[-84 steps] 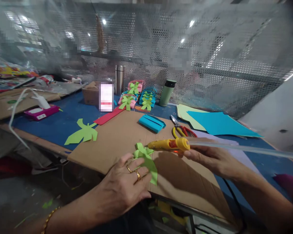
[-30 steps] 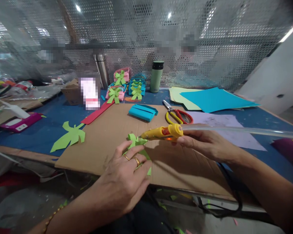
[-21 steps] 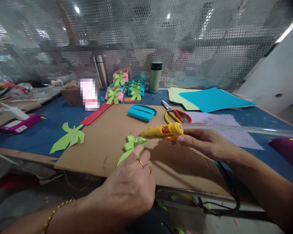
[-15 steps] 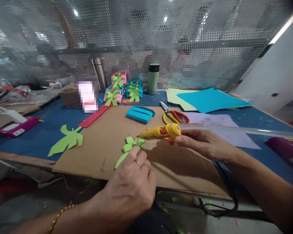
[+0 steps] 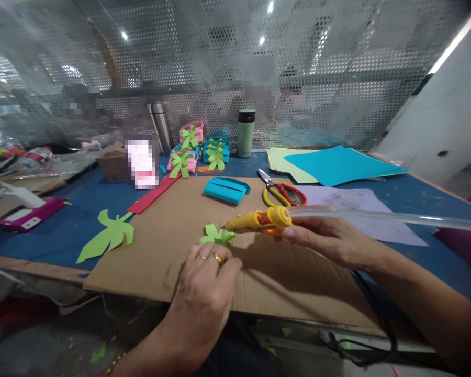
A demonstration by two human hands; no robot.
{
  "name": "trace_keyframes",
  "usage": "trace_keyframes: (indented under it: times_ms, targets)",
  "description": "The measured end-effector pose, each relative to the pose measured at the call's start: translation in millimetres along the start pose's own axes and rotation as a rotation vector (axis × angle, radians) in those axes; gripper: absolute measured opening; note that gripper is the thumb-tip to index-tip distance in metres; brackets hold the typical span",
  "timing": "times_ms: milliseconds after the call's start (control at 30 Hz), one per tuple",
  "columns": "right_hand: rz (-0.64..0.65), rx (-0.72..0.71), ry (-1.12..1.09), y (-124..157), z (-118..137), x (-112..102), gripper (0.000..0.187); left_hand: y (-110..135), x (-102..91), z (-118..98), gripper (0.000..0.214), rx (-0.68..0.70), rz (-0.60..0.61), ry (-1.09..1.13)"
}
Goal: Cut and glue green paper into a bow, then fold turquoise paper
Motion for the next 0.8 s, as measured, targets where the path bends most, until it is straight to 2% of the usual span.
trace_keyframes:
  times_ms: [100, 200, 467, 600, 800]
  targets:
    - [-0.004, 0.009, -0.005, 0, 1, 0, 0.049, 1, -3.8, 7, 0.027, -0.038, -0.056, 0.070]
    - [-0.003, 0.007, -0.017, -1, -1, 0, 0.048, -2, -9.4, 18, 0.028, -0.106, -0.052, 0.130]
    - [0.008, 0.099, -0.001, 0, -11, 0, 0.058, -21, -14.3, 52, 0.017, -0.250, 0.128, 0.142]
    - [-0.004, 0.116, 0.016, -1, -13, -1, 0.062, -25, -10.2, 59, 0.019, -0.258, 0.181, 0.168]
    - [-0.032, 0.080, -0.001, -3, -11, -1, 0.056, -31, -7.9, 64, 0.016, -0.258, 0.216, 0.167]
Point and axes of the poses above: each hand's wrist, its own y-axis away from the middle knuckle, its own x-axis out of the palm, z = x × y, the point moved 3 cm from there along -y, towards the middle knuckle, and after that the axes turned 10 degrees about -z, right-handed, at the moved point
